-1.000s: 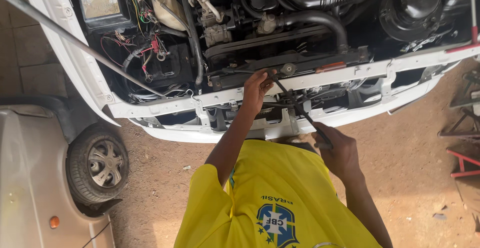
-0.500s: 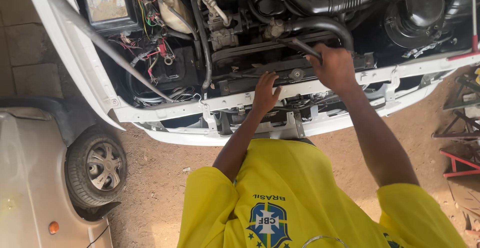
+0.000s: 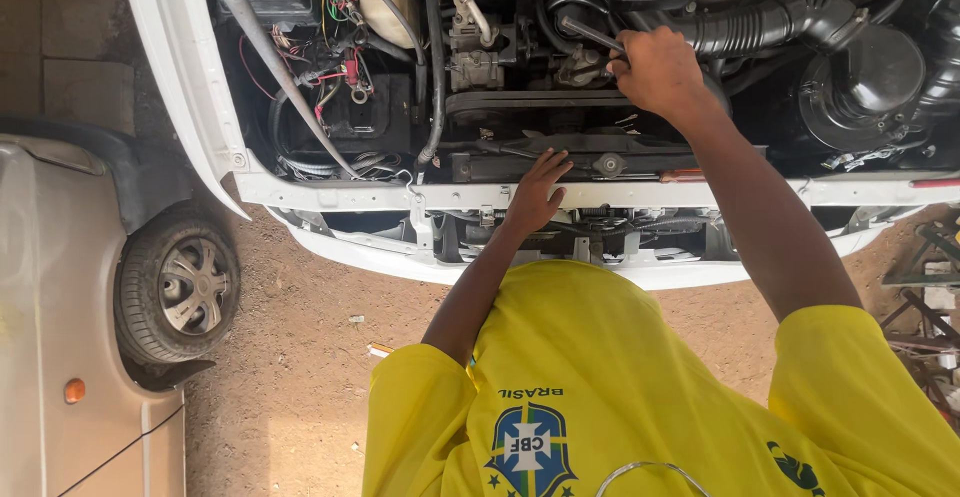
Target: The person works on various components inside an open car engine bay, including securing a hose with a clamp and tightening bolts using a socket wrench.
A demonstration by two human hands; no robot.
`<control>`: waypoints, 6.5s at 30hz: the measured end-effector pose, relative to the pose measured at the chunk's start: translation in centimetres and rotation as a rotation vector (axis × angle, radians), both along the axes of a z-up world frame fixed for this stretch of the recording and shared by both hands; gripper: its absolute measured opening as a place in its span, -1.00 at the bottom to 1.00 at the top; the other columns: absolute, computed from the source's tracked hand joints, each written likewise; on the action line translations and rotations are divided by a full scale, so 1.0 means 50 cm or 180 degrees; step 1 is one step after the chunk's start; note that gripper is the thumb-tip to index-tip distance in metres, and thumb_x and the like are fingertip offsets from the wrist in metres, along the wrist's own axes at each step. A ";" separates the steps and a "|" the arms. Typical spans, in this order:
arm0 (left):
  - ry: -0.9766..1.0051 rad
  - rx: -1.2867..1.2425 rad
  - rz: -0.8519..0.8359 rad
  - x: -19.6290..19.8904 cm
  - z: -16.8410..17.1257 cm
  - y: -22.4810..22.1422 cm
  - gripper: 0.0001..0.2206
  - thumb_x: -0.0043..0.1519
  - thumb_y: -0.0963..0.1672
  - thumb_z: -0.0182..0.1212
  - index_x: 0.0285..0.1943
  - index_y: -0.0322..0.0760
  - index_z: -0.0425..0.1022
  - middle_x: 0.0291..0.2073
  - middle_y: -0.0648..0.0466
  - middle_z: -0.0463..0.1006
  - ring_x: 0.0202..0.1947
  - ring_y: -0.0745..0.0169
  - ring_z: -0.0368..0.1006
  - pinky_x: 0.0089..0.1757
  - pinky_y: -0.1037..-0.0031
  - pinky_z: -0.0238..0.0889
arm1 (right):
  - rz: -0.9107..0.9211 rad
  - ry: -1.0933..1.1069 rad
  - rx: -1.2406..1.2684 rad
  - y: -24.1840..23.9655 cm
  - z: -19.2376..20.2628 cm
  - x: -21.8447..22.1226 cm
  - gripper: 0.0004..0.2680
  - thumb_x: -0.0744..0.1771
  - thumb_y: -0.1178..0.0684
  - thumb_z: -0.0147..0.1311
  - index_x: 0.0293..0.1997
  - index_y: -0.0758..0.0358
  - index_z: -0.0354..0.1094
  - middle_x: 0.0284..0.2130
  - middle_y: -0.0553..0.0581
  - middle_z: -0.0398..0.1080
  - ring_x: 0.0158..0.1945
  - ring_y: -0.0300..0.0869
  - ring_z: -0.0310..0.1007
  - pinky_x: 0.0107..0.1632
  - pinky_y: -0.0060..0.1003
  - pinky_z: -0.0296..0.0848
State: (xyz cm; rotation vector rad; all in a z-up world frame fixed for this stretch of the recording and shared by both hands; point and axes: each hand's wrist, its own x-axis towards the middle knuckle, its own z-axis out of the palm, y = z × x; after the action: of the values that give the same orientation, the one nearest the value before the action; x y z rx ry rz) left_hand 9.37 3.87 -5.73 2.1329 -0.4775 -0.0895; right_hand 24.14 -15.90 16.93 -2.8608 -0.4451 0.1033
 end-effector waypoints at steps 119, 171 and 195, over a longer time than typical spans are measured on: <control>0.0599 0.0000 0.0361 0.431 0.091 -0.066 -0.71 0.42 -0.02 -0.03 0.09 -0.32 0.41 -0.23 -0.13 0.65 -0.22 -0.07 0.62 -0.21 0.10 0.39 | 0.1212 0.0000 -0.2008 0.064 0.190 0.085 -0.62 0.44 -0.22 -0.01 0.27 0.29 0.32 -0.06 0.20 0.53 -0.03 -0.05 0.58 -0.11 -0.24 0.55; 0.0717 0.0056 0.0277 0.425 0.038 -0.074 -0.70 0.42 -0.02 0.00 0.08 -0.33 0.47 -0.37 -0.13 0.61 -0.32 -0.10 0.57 -0.23 0.08 0.34 | 0.0528 -0.0478 -0.0984 0.058 0.191 0.054 -0.50 0.40 -0.11 -0.05 0.54 0.22 0.02 -0.23 0.30 0.57 -0.19 0.05 0.57 -0.29 -0.18 0.52; 0.0278 0.0670 0.0117 0.421 -0.020 -0.093 -0.70 0.38 -0.08 0.01 0.25 -0.25 0.39 -0.05 -0.15 0.60 -0.06 -0.16 0.55 -0.07 0.13 0.43 | 0.1433 0.0024 -0.1316 0.047 0.191 0.052 -0.75 0.25 0.01 0.23 0.00 0.16 0.49 -0.21 0.08 0.55 -0.20 0.02 0.62 -0.26 -0.09 0.62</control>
State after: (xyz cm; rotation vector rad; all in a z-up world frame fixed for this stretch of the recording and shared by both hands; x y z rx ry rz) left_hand 30.42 -0.78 -6.73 2.3316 -0.3914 -0.2197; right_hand 26.72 -13.58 26.47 -3.0882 -1.1842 0.3186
